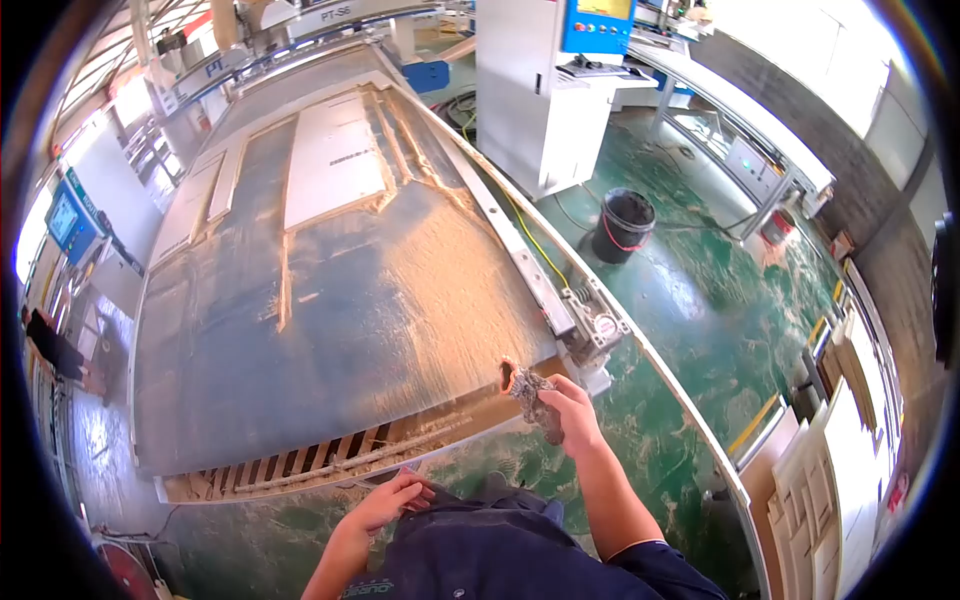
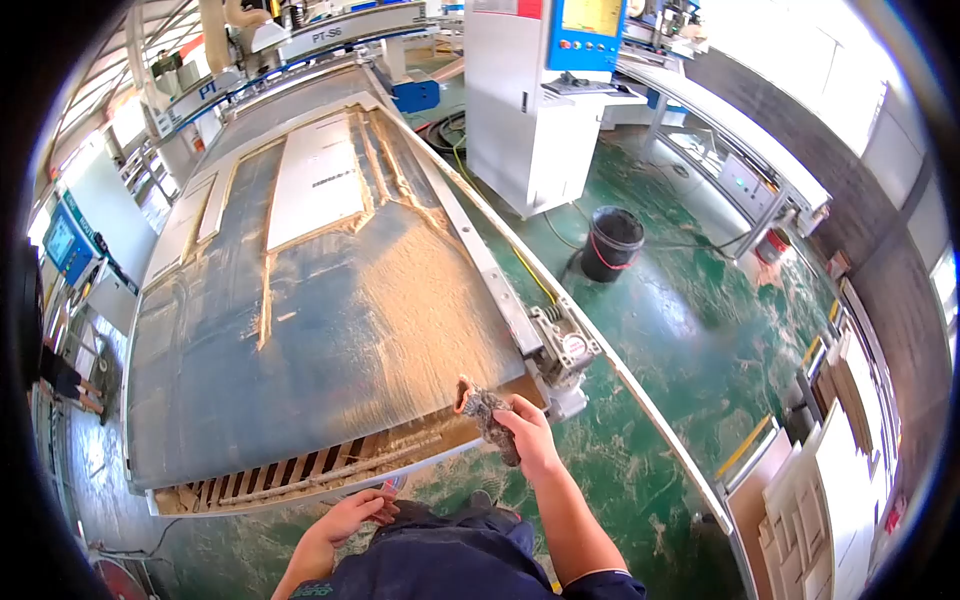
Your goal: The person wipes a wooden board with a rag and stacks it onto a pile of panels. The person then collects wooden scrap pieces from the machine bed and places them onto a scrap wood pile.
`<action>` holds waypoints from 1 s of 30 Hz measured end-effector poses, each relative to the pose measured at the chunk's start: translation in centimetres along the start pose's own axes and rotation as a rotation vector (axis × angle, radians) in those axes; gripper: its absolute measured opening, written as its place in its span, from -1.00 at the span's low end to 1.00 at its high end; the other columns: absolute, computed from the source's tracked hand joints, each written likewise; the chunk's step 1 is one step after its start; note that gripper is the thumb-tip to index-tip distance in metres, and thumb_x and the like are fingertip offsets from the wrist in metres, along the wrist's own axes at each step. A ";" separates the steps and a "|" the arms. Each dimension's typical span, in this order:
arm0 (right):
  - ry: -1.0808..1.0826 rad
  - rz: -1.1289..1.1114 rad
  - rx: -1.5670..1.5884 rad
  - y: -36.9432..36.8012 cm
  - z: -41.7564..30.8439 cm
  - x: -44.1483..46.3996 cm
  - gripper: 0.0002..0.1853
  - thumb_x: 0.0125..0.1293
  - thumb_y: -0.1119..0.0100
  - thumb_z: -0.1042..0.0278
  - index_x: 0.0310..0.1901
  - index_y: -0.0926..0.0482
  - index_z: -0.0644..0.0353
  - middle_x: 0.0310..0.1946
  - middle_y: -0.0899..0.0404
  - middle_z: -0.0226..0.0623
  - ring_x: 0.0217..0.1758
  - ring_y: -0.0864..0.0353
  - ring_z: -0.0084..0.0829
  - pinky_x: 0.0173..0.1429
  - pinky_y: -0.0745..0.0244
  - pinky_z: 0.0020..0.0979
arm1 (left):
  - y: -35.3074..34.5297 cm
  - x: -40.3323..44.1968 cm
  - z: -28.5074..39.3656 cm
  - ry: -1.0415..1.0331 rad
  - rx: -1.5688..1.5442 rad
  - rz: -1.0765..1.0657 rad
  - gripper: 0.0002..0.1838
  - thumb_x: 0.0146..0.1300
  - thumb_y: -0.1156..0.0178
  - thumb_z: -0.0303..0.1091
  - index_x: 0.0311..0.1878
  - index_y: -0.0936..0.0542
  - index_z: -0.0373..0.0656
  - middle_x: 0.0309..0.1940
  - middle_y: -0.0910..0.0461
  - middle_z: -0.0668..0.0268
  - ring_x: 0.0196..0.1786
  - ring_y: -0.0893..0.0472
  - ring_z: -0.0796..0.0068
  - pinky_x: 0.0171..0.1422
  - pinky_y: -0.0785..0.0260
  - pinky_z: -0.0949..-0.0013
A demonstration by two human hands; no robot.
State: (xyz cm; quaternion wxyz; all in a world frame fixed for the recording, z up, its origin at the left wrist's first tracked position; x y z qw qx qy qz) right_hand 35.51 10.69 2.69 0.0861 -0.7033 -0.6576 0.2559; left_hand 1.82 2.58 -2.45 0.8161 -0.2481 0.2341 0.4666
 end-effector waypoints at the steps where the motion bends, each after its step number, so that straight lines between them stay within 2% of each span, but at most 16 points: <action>1: 0.006 -0.002 -0.001 -0.6 0.1 0.3 -0.84 0.26 -0.13 0.51 -0.12 -0.55 0.18 -0.35 -0.59 -0.43 -0.33 -0.57 -0.56 -0.26 -0.45 -0.50 | 0.2 -0.7 0.7 -0.039 -0.001 -0.005 -0.61 0.48 -0.01 -0.20 0.25 -0.44 -0.20 0.04 -0.58 0.19 0.04 -0.58 0.35 0.21 -0.38 0.29; 5: 0.068 0.115 -0.054 -5.0 -3.5 3.3 -0.96 0.30 -0.10 0.51 -0.25 -0.52 0.24 -0.39 -0.56 -0.42 -0.37 -0.52 -0.61 -0.29 -0.41 -0.54 | 2.4 0.4 5.3 -0.203 -0.092 -0.049 -0.60 0.50 0.02 -0.20 0.24 -0.44 -0.26 0.02 -0.58 0.19 0.03 -0.58 0.36 0.20 -0.39 0.28; 6: 0.043 0.081 -0.047 -6.2 -3.5 3.9 -0.97 0.29 -0.10 0.54 -0.25 -0.52 0.23 -0.39 -0.56 -0.42 -0.37 -0.53 -0.60 -0.28 -0.42 -0.54 | 3.0 -0.6 7.3 -0.229 -0.087 -0.025 -0.61 0.50 0.03 -0.21 0.23 -0.44 -0.26 0.00 -0.58 0.19 0.04 -0.57 0.36 0.21 -0.39 0.28; 7: 0.105 0.008 -0.045 -5.5 -2.2 6.5 -0.90 0.27 -0.07 0.54 -0.20 -0.52 0.20 -0.33 -0.61 -0.34 -0.37 -0.60 -0.51 -0.31 -0.47 -0.49 | 3.8 -1.1 9.2 -0.261 -0.103 0.028 -0.62 0.51 0.03 -0.20 0.21 -0.45 -0.25 -0.01 -0.58 0.20 0.02 -0.58 0.37 0.19 -0.41 0.29; 10: 0.133 -0.042 -0.105 -9.4 -3.5 10.2 -0.91 0.31 0.02 0.54 -0.21 -0.49 0.26 -0.32 -0.62 -0.25 -0.36 -0.61 -0.43 -0.25 -0.49 -0.46 | 8.0 -0.8 13.2 -0.372 -0.078 0.099 -0.59 0.52 0.06 -0.18 0.23 -0.41 -0.29 -0.01 -0.57 0.17 -0.02 -0.58 0.38 0.16 -0.43 0.30; 13: 0.167 -0.088 -0.253 -13.8 -5.1 13.8 -0.90 0.31 0.01 0.52 -0.19 -0.50 0.26 -0.32 -0.61 -0.29 -0.30 -0.58 -0.47 -0.20 -0.44 -0.48 | 12.9 -0.5 17.1 -0.493 -0.049 0.207 -0.61 0.52 0.07 -0.19 0.24 -0.39 -0.24 0.02 -0.53 0.20 -0.06 -0.58 0.43 0.09 -0.42 0.33; 15: 0.211 -0.097 -0.318 -16.2 -6.1 17.0 -0.85 0.28 -0.09 0.54 -0.13 -0.58 0.29 -0.31 -0.60 -0.44 -0.26 -0.52 -0.61 -0.14 -0.36 -0.56 | 16.5 1.0 19.0 -0.534 -0.056 0.321 -0.60 0.52 0.07 -0.16 0.25 -0.38 -0.22 0.05 -0.51 0.21 -0.04 -0.56 0.43 0.07 -0.41 0.35; 18: 0.197 -0.079 -0.438 -20.0 -6.8 22.7 -0.71 0.27 -0.11 0.53 0.03 -0.56 0.33 -0.26 -0.60 -0.42 -0.24 -0.52 -0.60 -0.11 -0.37 -0.55 | 21.7 3.1 23.0 -0.551 -0.067 0.484 -0.57 0.50 0.04 -0.12 0.25 -0.38 -0.21 0.06 -0.49 0.21 0.02 -0.53 0.42 0.07 -0.41 0.35; 20: 0.172 -0.101 -0.521 -22.2 -6.9 27.2 -0.66 0.28 -0.12 0.52 0.09 -0.54 0.34 -0.24 -0.60 -0.41 -0.21 -0.52 -0.59 -0.09 -0.37 -0.55 | 25.6 4.9 25.6 -0.585 -0.064 0.570 -0.53 0.48 0.00 -0.09 0.28 -0.36 -0.22 0.08 -0.49 0.21 0.06 -0.50 0.43 0.10 -0.38 0.35; 24: 0.131 -0.071 -0.567 -26.7 -6.8 34.0 -0.68 0.26 -0.17 0.43 0.03 -0.56 0.34 -0.23 -0.60 -0.40 -0.20 -0.53 -0.56 -0.08 -0.37 -0.50 | 30.9 8.2 30.4 -0.580 -0.108 0.713 -0.43 0.42 -0.07 -0.06 0.33 -0.30 -0.25 0.20 -0.43 0.17 0.20 -0.44 0.35 0.25 -0.30 0.27; 27: 0.128 -0.046 -0.636 -27.7 -6.0 39.6 -0.69 0.23 -0.20 0.37 -0.02 -0.58 0.32 -0.25 -0.60 -0.39 -0.18 -0.52 -0.54 -0.06 -0.35 -0.46 | 35.8 13.4 32.2 -0.674 -0.067 0.828 -0.35 0.38 -0.11 -0.03 0.37 -0.26 -0.28 0.31 -0.34 0.08 0.34 -0.34 0.26 0.39 -0.18 0.21; 30: 0.105 0.002 -0.722 -30.0 -6.3 41.4 -0.76 0.22 -0.21 0.34 -0.11 -0.59 0.25 -0.30 -0.58 -0.40 -0.21 -0.50 -0.53 -0.09 -0.34 -0.44 | 38.4 14.7 34.6 -0.585 0.114 0.933 -0.29 0.35 -0.13 0.00 0.39 -0.23 -0.28 0.37 -0.27 0.00 0.42 -0.25 0.18 0.47 -0.07 0.19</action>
Point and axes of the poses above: each hand's wrist, its own x-axis towards the middle knuckle, its own y-axis out of the back of the hand, z = x × y, the point moved 4 cm from there along x, towards the middle knuckle
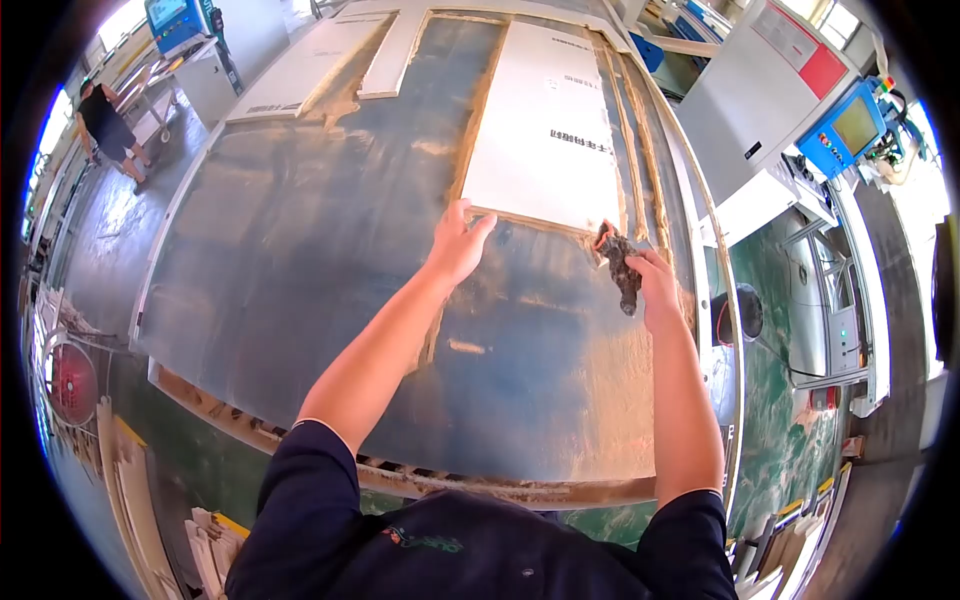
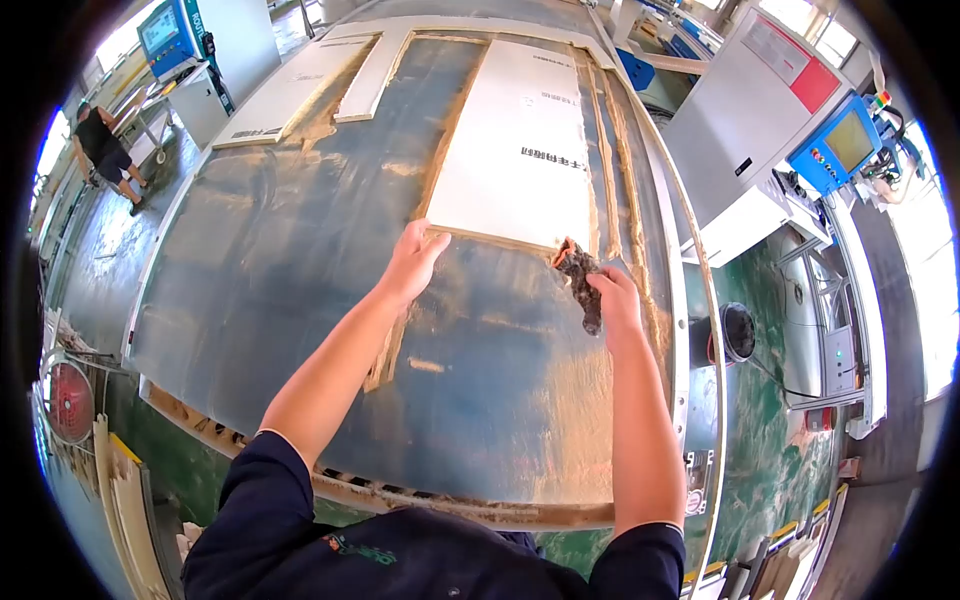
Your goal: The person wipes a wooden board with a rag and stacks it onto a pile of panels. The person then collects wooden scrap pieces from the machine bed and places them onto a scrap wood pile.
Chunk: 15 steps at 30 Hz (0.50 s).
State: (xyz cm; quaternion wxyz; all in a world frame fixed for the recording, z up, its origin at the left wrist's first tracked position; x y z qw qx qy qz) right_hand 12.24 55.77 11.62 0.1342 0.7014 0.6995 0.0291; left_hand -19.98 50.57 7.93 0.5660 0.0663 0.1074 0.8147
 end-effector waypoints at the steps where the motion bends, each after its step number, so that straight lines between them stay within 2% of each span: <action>1: -0.013 0.003 -0.009 -0.3 -0.2 0.8 -0.78 0.22 -0.20 0.33 -0.14 -0.59 0.24 -0.31 -0.58 -0.40 -0.22 -0.49 -0.53 -0.09 -0.33 -0.44 | -0.1 1.1 -0.3 -0.007 0.026 0.014 -0.27 0.33 -0.13 0.01 0.39 -0.22 -0.28 0.36 -0.27 -0.01 0.43 -0.24 0.17 0.48 -0.05 0.19; 6: -0.062 0.030 -0.002 -1.8 -1.6 3.4 -0.85 0.23 -0.18 0.34 -0.24 -0.59 0.22 -0.38 -0.56 -0.40 -0.27 -0.48 -0.53 -0.13 -0.32 -0.42 | -0.6 4.4 -0.9 0.043 0.111 0.031 -0.21 0.27 -0.17 0.06 0.39 -0.21 -0.28 0.35 -0.28 -0.05 0.45 -0.16 0.10 0.50 0.01 0.13; 9: -0.076 0.016 -0.035 -2.4 -1.5 4.7 -0.86 0.23 -0.17 0.35 -0.26 -0.59 0.23 -0.40 -0.55 -0.41 -0.31 -0.48 -0.53 -0.16 -0.33 -0.42 | -0.4 4.8 -0.2 0.057 0.182 0.026 -0.22 0.26 -0.16 0.01 0.39 -0.21 -0.32 0.38 -0.25 -0.05 0.45 -0.14 0.01 0.50 -0.03 0.12; 12: -0.115 0.004 -0.011 -3.1 -2.1 4.6 -0.86 0.22 -0.16 0.37 -0.27 -0.59 0.25 -0.42 -0.55 -0.39 -0.34 -0.48 -0.51 -0.20 -0.35 -0.41 | -0.2 5.0 0.1 0.100 0.132 0.037 -0.23 0.24 -0.17 -0.03 0.38 -0.22 -0.33 0.33 -0.31 -0.07 0.44 -0.16 0.01 0.49 -0.05 0.11; 15: -0.058 0.090 -0.062 -2.6 -1.2 6.1 -0.88 0.21 -0.16 0.39 -0.29 -0.59 0.25 -0.44 -0.54 -0.37 -0.38 -0.48 -0.50 -0.23 -0.36 -0.40 | 0.0 4.9 0.8 0.131 0.120 0.057 -0.24 0.20 -0.17 -0.07 0.36 -0.24 -0.34 0.30 -0.34 -0.07 0.40 -0.21 0.00 0.47 -0.07 0.10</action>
Point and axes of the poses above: each hand's wrist, its own x-axis towards the middle knuckle, its own y-axis out of the back of the hand, z = x × y, the point moved 4 cm from there along x, towards the middle knuckle
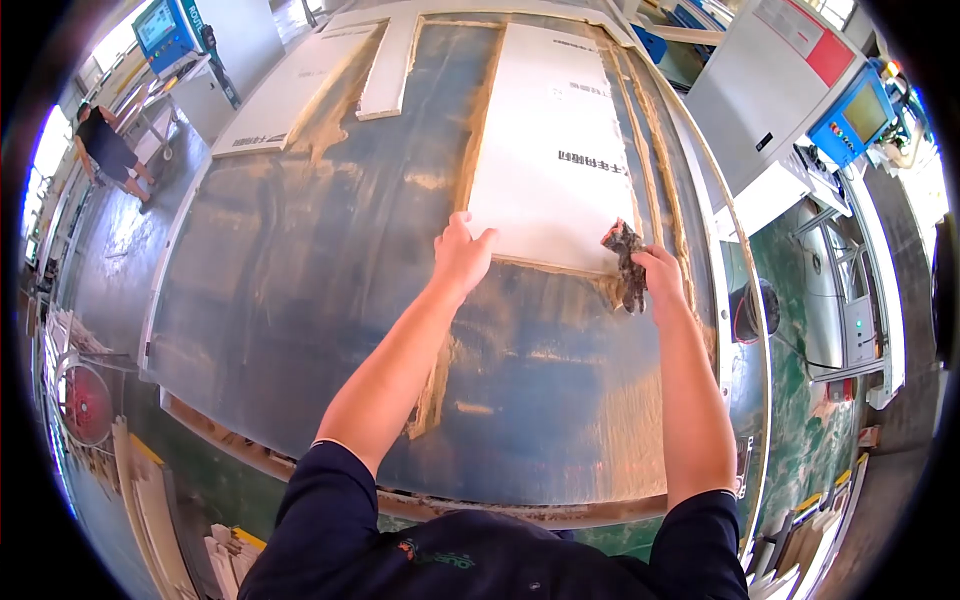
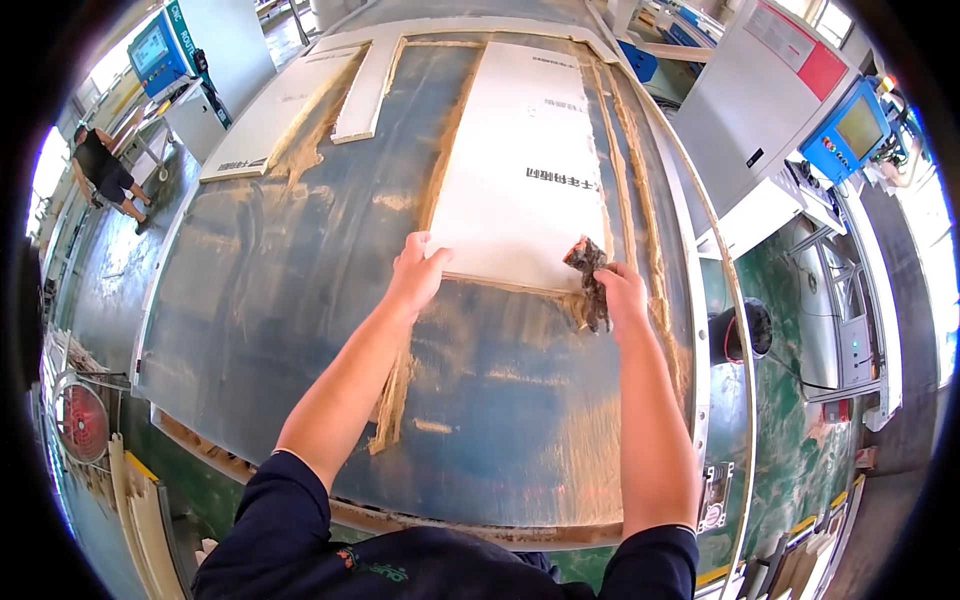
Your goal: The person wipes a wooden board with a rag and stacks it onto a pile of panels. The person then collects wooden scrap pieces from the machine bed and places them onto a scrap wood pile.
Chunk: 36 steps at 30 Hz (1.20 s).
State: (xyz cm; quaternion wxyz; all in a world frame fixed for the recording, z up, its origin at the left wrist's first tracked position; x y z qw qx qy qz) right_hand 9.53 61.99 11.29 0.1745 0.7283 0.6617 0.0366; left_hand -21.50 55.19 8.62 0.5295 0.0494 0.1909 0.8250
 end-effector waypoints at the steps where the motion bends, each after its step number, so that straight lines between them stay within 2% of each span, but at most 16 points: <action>1: -0.009 -0.020 0.008 -0.1 0.1 0.1 -0.88 0.20 -0.16 0.40 -0.30 -0.60 0.26 -0.44 -0.55 -0.36 -0.38 -0.48 -0.49 -0.23 -0.36 -0.39 | 0.0 0.0 0.0 0.016 -0.010 -0.003 -0.24 0.19 -0.17 -0.07 0.35 -0.25 -0.34 0.30 -0.34 -0.08 0.39 -0.22 0.00 0.46 -0.08 0.10; 6: -0.055 -0.030 -0.072 0.1 0.3 -0.1 -0.88 0.16 -0.18 0.42 -0.35 -0.60 0.29 -0.44 -0.56 -0.30 -0.36 -0.49 -0.49 -0.21 -0.37 -0.39 | 0.1 -0.5 0.6 0.007 0.056 0.016 -0.27 0.15 -0.17 -0.04 0.29 -0.33 -0.35 0.26 -0.37 -0.10 0.36 -0.27 -0.01 0.43 -0.12 0.10; 9: -0.055 -0.016 -0.032 0.8 1.3 0.4 -0.83 0.10 -0.21 0.41 -0.32 -0.62 0.34 -0.42 -0.59 -0.23 -0.35 -0.53 -0.40 -0.19 -0.40 -0.36 | 0.3 -1.2 0.9 0.037 0.054 0.038 -0.31 0.14 -0.21 -0.04 0.25 -0.39 -0.29 0.25 -0.36 -0.09 0.31 -0.35 0.05 0.36 -0.22 0.16; 11: -0.043 0.004 -0.032 1.2 1.9 -0.1 -0.79 0.07 -0.23 0.40 -0.29 -0.64 0.35 -0.41 -0.62 -0.20 -0.35 -0.56 -0.34 -0.18 -0.41 -0.32 | 0.4 -2.1 0.8 0.036 0.073 0.055 -0.33 0.13 -0.21 -0.03 0.23 -0.41 -0.28 0.22 -0.38 -0.07 0.30 -0.35 0.05 0.35 -0.22 0.16; 14: -0.034 0.011 -0.093 1.8 1.8 -3.6 -0.80 0.06 -0.22 0.43 -0.29 -0.64 0.36 -0.43 -0.61 -0.22 -0.36 -0.54 -0.39 -0.21 -0.40 -0.35 | 0.9 -4.5 -0.4 0.002 0.159 0.076 -0.39 0.15 -0.20 -0.03 0.16 -0.45 -0.27 0.13 -0.44 -0.06 0.26 -0.35 0.02 0.35 -0.19 0.14; 18: -0.066 -0.041 0.124 4.2 4.5 -11.0 -0.84 0.05 -0.19 0.47 -0.35 -0.60 0.38 -0.52 -0.50 -0.37 -0.43 -0.42 -0.51 -0.31 -0.31 -0.41 | 2.5 -12.2 -2.4 -0.058 0.226 0.120 -0.44 0.17 -0.19 -0.05 0.12 -0.46 -0.28 0.06 -0.48 -0.06 0.20 -0.38 -0.01 0.34 -0.18 0.10; 21: -0.064 -0.034 0.100 6.1 7.2 -16.8 -0.86 0.07 -0.19 0.48 -0.35 -0.59 0.36 -0.51 -0.49 -0.41 -0.42 -0.40 -0.54 -0.30 -0.30 -0.44 | 3.9 -18.6 -4.3 -0.076 0.178 0.132 -0.46 0.16 -0.20 -0.10 0.11 -0.45 -0.27 0.05 -0.47 -0.04 0.19 -0.38 -0.01 0.33 -0.19 0.10; 25: -0.098 -0.087 0.184 6.5 9.5 -24.3 -0.90 0.10 -0.17 0.55 -0.33 -0.59 0.35 -0.48 -0.49 -0.44 -0.40 -0.40 -0.56 -0.28 -0.31 -0.47 | 6.6 -25.4 -7.1 0.007 0.169 0.130 -0.50 0.22 -0.23 -0.16 0.12 -0.41 -0.28 0.10 -0.40 0.01 0.13 -0.41 0.12 0.17 -0.30 0.20; 28: -0.130 -0.179 0.235 8.2 11.9 -31.0 -0.91 0.11 -0.16 0.59 -0.32 -0.59 0.33 -0.48 -0.49 -0.46 -0.41 -0.39 -0.60 -0.30 -0.30 -0.52 | 7.5 -32.4 -9.4 -0.042 0.167 0.268 -0.50 0.15 -0.22 -0.12 0.07 -0.45 -0.24 0.00 -0.47 0.03 0.17 -0.37 0.02 0.28 -0.20 0.09; 30: -0.151 -0.240 0.306 9.0 14.3 -33.9 -0.92 0.11 -0.17 0.59 -0.33 -0.59 0.32 -0.49 -0.47 -0.48 -0.41 -0.39 -0.63 -0.31 -0.30 -0.54 | 8.2 -36.0 -10.1 -0.033 0.203 0.338 -0.53 0.15 -0.23 -0.14 0.04 -0.46 -0.23 -0.02 -0.47 0.04 0.14 -0.37 0.03 0.25 -0.20 0.09; 34: -0.168 -0.378 0.247 9.8 15.7 -39.6 -0.97 0.13 -0.19 0.57 -0.37 -0.55 0.30 -0.47 -0.50 -0.51 -0.39 -0.42 -0.66 -0.28 -0.31 -0.59 | 10.0 -41.6 -12.4 -0.025 0.345 0.466 -0.59 0.13 -0.24 -0.19 -0.01 -0.46 -0.19 -0.08 -0.48 0.10 0.10 -0.38 0.07 0.25 -0.18 0.11; 36: -0.205 -0.461 0.269 9.8 16.0 -42.8 -0.97 0.12 -0.15 0.58 -0.39 -0.56 0.29 -0.51 -0.53 -0.45 -0.42 -0.44 -0.61 -0.28 -0.29 -0.54 | 11.4 -44.3 -14.3 0.015 0.307 0.522 -0.59 0.12 -0.25 -0.21 -0.01 -0.46 -0.18 -0.08 -0.48 0.11 0.09 -0.38 0.08 0.25 -0.18 0.11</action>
Point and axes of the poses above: each hand's wrist, its own x-axis towards the middle knuckle, its own y-axis out of the back of the hand, z = x × y, the point moved 4 cm from there along x, towards the middle knuckle
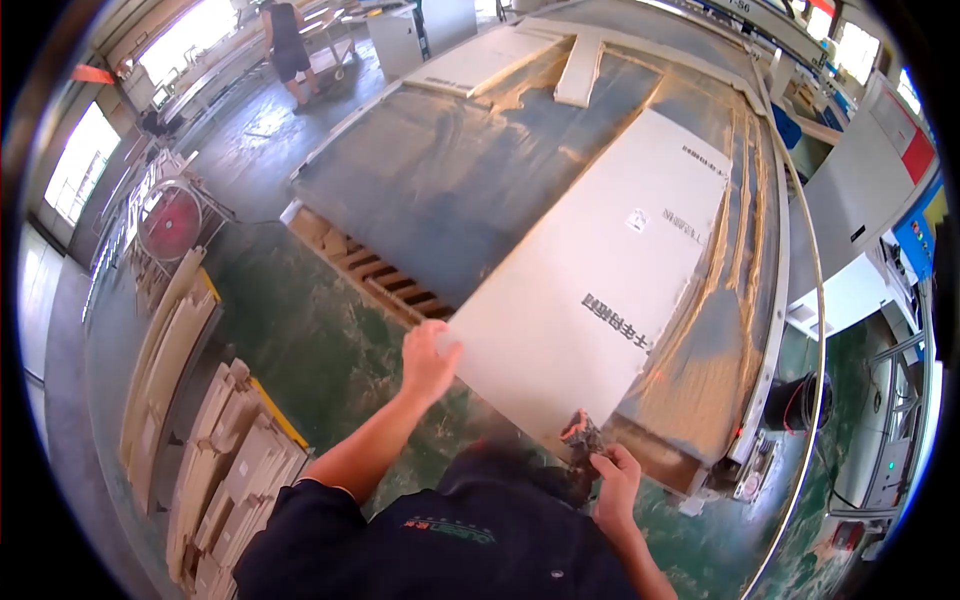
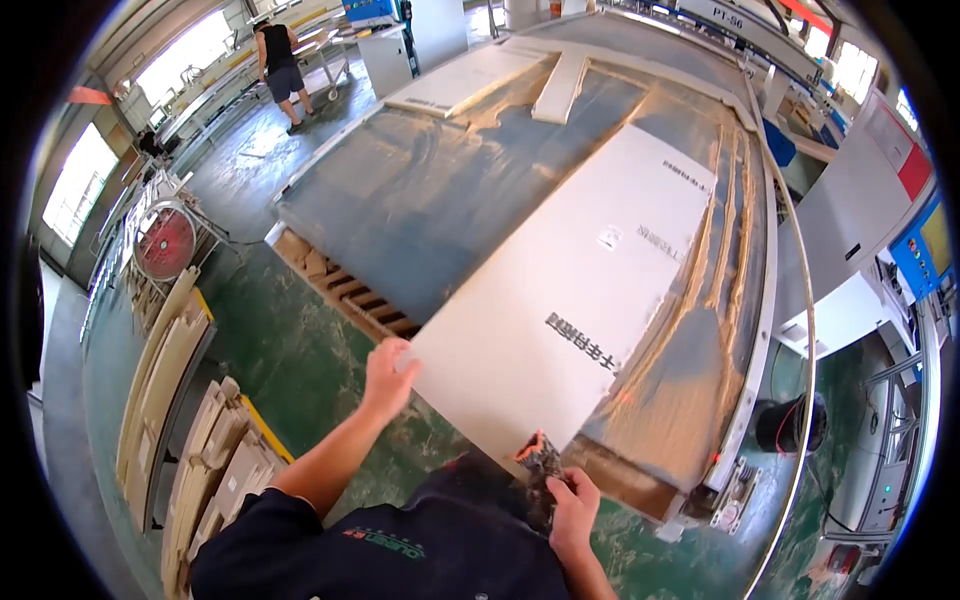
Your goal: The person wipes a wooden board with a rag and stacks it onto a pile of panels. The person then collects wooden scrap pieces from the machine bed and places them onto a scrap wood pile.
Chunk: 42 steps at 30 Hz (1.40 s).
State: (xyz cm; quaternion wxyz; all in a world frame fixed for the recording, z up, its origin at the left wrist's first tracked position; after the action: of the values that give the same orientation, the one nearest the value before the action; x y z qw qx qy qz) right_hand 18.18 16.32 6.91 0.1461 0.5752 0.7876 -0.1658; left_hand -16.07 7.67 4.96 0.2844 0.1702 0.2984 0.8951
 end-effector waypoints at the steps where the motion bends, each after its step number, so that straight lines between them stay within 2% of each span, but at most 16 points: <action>1: -0.008 -0.047 -0.070 0.1 1.4 -0.6 -0.96 0.13 -0.14 0.57 -0.37 -0.56 0.29 -0.48 -0.53 -0.44 -0.38 -0.45 -0.60 -0.25 -0.31 -0.54 | 1.0 -0.7 -1.5 0.036 -0.037 0.022 -0.59 0.12 -0.25 -0.22 0.00 -0.46 -0.19 -0.07 -0.47 0.11 0.10 -0.38 0.09 0.26 -0.18 0.13; 2: -0.047 -0.097 -0.055 -0.5 2.1 -1.4 -0.95 0.15 -0.14 0.55 -0.35 -0.56 0.29 -0.43 -0.55 -0.43 -0.34 -0.45 -0.59 -0.21 -0.32 -0.53 | 1.8 -1.2 -3.2 0.069 -0.076 0.033 -0.58 0.13 -0.25 -0.23 0.02 -0.46 -0.21 -0.05 -0.47 0.11 0.10 -0.38 0.10 0.27 -0.18 0.16; 4: -0.093 -0.148 -0.103 -1.0 1.8 -2.3 -0.92 0.17 -0.24 0.49 -0.42 -0.54 0.24 -0.52 -0.44 -0.54 -0.41 -0.36 -0.66 -0.28 -0.29 -0.55 | 2.7 -2.5 -6.9 0.087 -0.194 0.184 -0.57 0.17 -0.25 -0.24 0.05 -0.45 -0.25 -0.01 -0.45 0.14 0.13 -0.36 0.16 0.26 -0.21 0.21; 6: 0.084 -0.123 -0.241 -0.1 1.0 -1.9 -0.88 0.19 -0.25 0.45 -0.44 -0.52 0.22 -0.54 -0.40 -0.58 -0.41 -0.33 -0.68 -0.32 -0.25 -0.54 | 3.9 -5.1 -6.3 0.239 -0.350 0.346 -0.53 0.22 -0.24 -0.23 0.10 -0.42 -0.30 0.04 -0.43 0.16 0.16 -0.35 0.20 0.27 -0.22 0.27; 7: 0.147 -0.081 -0.297 0.8 0.2 -1.3 -0.90 0.21 -0.26 0.44 -0.38 -0.55 0.25 -0.52 -0.41 -0.57 -0.40 -0.34 -0.67 -0.30 -0.29 -0.54 | 3.9 -6.2 -6.4 0.301 -0.345 0.370 -0.50 0.28 -0.21 -0.18 0.16 -0.36 -0.28 0.03 -0.45 0.18 0.08 -0.44 0.25 0.18 -0.32 0.26; 10: 0.395 0.176 -0.366 2.6 -2.3 1.7 -0.82 0.23 -0.29 0.41 -0.20 -0.56 0.29 -0.41 -0.51 -0.47 -0.33 -0.42 -0.64 -0.23 -0.40 -0.49 | 1.4 -10.0 -5.7 0.649 -0.904 0.051 -0.48 0.33 -0.16 -0.14 0.21 -0.32 -0.25 -0.01 -0.47 0.24 -0.03 -0.54 0.33 0.07 -0.44 0.26; 11: 0.456 0.210 -0.405 2.2 -3.9 2.2 -0.80 0.23 -0.30 0.39 -0.19 -0.56 0.31 -0.42 -0.51 -0.43 -0.34 -0.42 -0.61 -0.21 -0.40 -0.48 | -0.2 -11.3 -5.8 0.705 -0.950 -0.012 -0.50 0.37 -0.10 -0.12 0.23 -0.30 -0.22 -0.03 -0.51 0.28 -0.08 -0.59 0.42 -0.04 -0.50 0.26; 12: 0.616 0.240 -0.499 3.4 -3.1 4.8 -0.79 0.25 -0.29 0.38 -0.18 -0.55 0.33 -0.42 -0.52 -0.38 -0.35 -0.43 -0.57 -0.21 -0.41 -0.47 | -1.3 -12.1 -5.0 0.703 -1.037 -0.118 -0.51 0.38 -0.09 -0.13 0.23 -0.31 -0.22 -0.02 -0.52 0.27 -0.06 -0.59 0.42 -0.02 -0.50 0.26; 14: 0.589 0.234 -0.520 2.4 -4.1 6.9 -0.73 0.25 -0.29 0.35 -0.11 -0.57 0.34 -0.35 -0.58 -0.31 -0.28 -0.53 -0.51 -0.12 -0.46 -0.44 | -2.9 -14.0 -3.5 0.706 -1.214 -0.328 -0.53 0.39 -0.09 -0.13 0.22 -0.33 -0.22 -0.01 -0.54 0.26 -0.03 -0.59 0.43 0.01 -0.49 0.25; 18: 0.802 0.363 -0.824 1.5 -6.5 12.8 -0.75 0.18 -0.24 0.44 -0.08 -0.62 0.22 -0.21 -0.63 -0.12 -0.17 -0.63 -0.18 -0.01 -0.51 -0.28 | -3.2 -15.5 -2.0 0.710 -1.224 -0.374 -0.58 0.41 -0.09 -0.17 0.21 -0.37 -0.20 0.03 -0.56 0.25 -0.01 -0.60 0.42 0.06 -0.48 0.26; 23: 0.753 0.247 -1.049 -1.0 -6.8 14.8 -0.75 0.21 -0.10 0.48 -0.09 -0.66 0.17 -0.13 -0.65 -0.14 -0.06 -0.63 -0.08 0.07 -0.50 -0.26 | -3.2 -15.5 -2.4 0.654 -1.244 -0.427 -0.61 0.41 -0.11 -0.22 0.20 -0.39 -0.18 0.02 -0.57 0.27 -0.02 -0.61 0.42 0.07 -0.47 0.26; 27: 0.779 0.186 -1.019 -2.0 -5.6 12.6 -0.80 0.20 -0.11 0.47 -0.17 -0.67 0.20 -0.19 -0.66 -0.15 -0.13 -0.66 -0.12 0.02 -0.52 -0.29 | -3.2 -15.5 -2.8 0.648 -1.238 -0.431 -0.64 0.42 -0.10 -0.20 0.17 -0.42 -0.17 -0.03 -0.59 0.27 -0.04 -0.61 0.43 0.03 -0.46 0.28; 30: 0.620 0.153 -0.934 -2.3 -4.3 10.3 -0.81 0.19 -0.12 0.47 -0.19 -0.67 0.23 -0.21 -0.66 -0.12 -0.16 -0.67 -0.17 -0.01 -0.53 -0.31 | -2.7 -15.5 -3.0 0.647 -1.241 -0.410 -0.66 0.41 -0.12 -0.23 0.14 -0.44 -0.17 -0.09 -0.62 0.27 -0.11 -0.64 0.45 -0.02 -0.48 0.32; 33: 0.755 0.063 -0.863 -3.3 -1.9 6.8 -0.84 0.16 -0.12 0.51 -0.25 -0.64 0.32 -0.28 -0.64 -0.03 -0.21 -0.67 -0.11 -0.06 -0.53 -0.29 | -1.7 -15.4 -3.0 0.657 -1.254 -0.372 -0.68 0.39 -0.14 -0.22 0.11 -0.46 -0.17 -0.14 -0.65 0.28 -0.20 -0.66 0.46 -0.10 -0.50 0.36; 38: 0.711 -0.111 -0.879 -6.6 1.9 -1.8 -0.86 0.11 -0.16 0.57 -0.27 -0.63 0.29 -0.34 -0.59 -0.13 -0.24 -0.62 -0.12 -0.10 -0.52 -0.30 | -0.2 -15.1 -4.5 0.664 -1.233 -0.352 -0.70 0.37 -0.17 -0.22 0.07 -0.48 -0.16 -0.18 -0.66 0.29 -0.25 -0.67 0.46 -0.16 -0.51 0.38; 42: 0.869 -0.060 -0.949 -6.2 1.3 -0.7 -0.88 0.10 -0.20 0.59 -0.29 -0.63 0.28 -0.35 -0.59 -0.16 -0.25 -0.61 -0.13 -0.11 -0.52 -0.30 | -0.3 -15.1 -5.8 0.648 -1.200 -0.408 -0.67 0.40 -0.13 -0.22 0.12 -0.46 -0.18 -0.16 -0.65 0.29 -0.22 -0.66 0.47 -0.12 -0.53 0.36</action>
State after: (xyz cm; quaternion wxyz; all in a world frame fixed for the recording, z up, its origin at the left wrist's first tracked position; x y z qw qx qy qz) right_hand 12.50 13.41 6.64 0.0475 0.4404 0.7785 0.4447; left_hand -6.91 -3.91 -1.72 0.3881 -0.3499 -0.1504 0.8393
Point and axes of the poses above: each hand's wrist, its own x-axis towards the middle knuckle, its own y-axis out of the back of the hand, z = x × y, the point moved 4 cm from there along x, towards the middle knuckle
